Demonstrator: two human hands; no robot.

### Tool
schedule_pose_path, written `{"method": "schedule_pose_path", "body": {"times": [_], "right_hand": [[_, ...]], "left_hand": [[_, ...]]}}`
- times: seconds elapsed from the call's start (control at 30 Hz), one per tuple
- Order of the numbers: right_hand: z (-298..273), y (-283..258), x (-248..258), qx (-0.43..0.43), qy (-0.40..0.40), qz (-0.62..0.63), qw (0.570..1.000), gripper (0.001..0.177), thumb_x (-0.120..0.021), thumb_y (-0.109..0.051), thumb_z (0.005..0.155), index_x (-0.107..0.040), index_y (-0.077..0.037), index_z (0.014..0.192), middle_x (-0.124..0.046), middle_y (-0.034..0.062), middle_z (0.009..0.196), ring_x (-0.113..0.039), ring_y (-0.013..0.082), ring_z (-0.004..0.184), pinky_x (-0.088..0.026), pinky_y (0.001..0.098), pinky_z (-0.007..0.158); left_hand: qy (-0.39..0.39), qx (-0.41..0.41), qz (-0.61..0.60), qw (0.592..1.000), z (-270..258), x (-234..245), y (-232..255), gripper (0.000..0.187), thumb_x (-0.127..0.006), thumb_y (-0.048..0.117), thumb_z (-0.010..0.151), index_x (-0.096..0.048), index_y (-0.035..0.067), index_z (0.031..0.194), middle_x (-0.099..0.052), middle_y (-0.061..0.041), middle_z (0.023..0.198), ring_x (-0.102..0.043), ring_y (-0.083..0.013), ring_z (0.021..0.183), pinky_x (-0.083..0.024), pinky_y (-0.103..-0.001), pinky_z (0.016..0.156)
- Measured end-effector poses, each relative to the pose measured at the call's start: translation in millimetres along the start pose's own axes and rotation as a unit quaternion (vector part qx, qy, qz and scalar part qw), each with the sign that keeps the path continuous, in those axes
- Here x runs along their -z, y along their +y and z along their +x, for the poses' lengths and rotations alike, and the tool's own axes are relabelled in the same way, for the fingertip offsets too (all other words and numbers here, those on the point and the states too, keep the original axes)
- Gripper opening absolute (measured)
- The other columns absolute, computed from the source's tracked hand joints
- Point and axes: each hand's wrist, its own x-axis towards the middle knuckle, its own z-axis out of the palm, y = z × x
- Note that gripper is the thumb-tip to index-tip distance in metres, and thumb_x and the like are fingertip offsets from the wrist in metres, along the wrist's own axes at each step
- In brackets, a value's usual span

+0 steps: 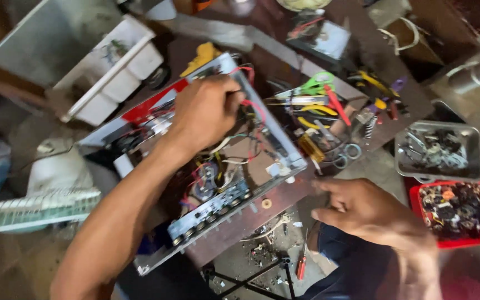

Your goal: The person works on an open electronic device, using pliers to strip and twist wires connected to a circuit board. They also use a lighter to heat a wire connection and handle a blue zip tie.

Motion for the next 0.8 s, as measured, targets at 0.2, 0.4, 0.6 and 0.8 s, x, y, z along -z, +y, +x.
{"method": "schedule_pose_path", "body": {"times": [0.2,0.4,0.6,0.8], "right_hand": [[-12,-39,11,-0.114,-0.029,-0.069,0.991,0.093,-0.072,-0.034,0.092,-0.012,-0.029,0.162,-0.061,0.0031,0.064,-0.062,0.0141,0.058,-0.057,0.0261,0.056],[-2,-10,8,-0.046,-0.024,-0.168,0.984,0.077,-0.069,-0.042,0.092,-0.03,-0.017,0.153,-0.068,0.0061,0.057,-0.073,0.0209,0.08,-0.055,0.0327,0.079],[-7,-3,7,-0.056,-0.047,-0.175,0.982,0.06,-0.066,-0.042,0.094,-0.043,-0.023,0.146,-0.079,0.008,0.077,-0.076,0.0205,0.073,-0.057,0.0348,0.083],[8,19,-6,-0.043,0.001,-0.195,0.98,0.047,-0.07,-0.042,0.087,-0.064,-0.019,0.129,-0.068,0.0038,0.128,-0.059,0.0311,0.124,-0.05,0.0429,0.1]], "left_hand": [[-0.04,0.039,-0.007,0.998,0,7,4,0.017,-0.054,-0.001,0.091,-0.063,0.011,0.083,-0.071,-0.005,0.078,-0.065,-0.0281,0.066,-0.042,-0.045,0.055],[-0.046,0.074,-0.009,0.996,5,13,12,0.013,-0.064,0.009,0.095,-0.071,0.004,0.105,-0.076,-0.011,0.097,-0.073,-0.0252,0.076,-0.061,-0.039,0.066],[-0.002,0.088,0.012,0.996,2,12,6,0.013,-0.062,0.011,0.095,-0.071,0.009,0.105,-0.075,-0.009,0.097,-0.069,-0.0314,0.08,-0.05,-0.045,0.063],[0.081,-0.083,-0.006,0.993,-5,22,10,0.007,-0.066,0.006,0.099,-0.071,0.001,0.101,-0.073,-0.013,0.093,-0.068,-0.0261,0.075,-0.052,-0.039,0.06]]}}
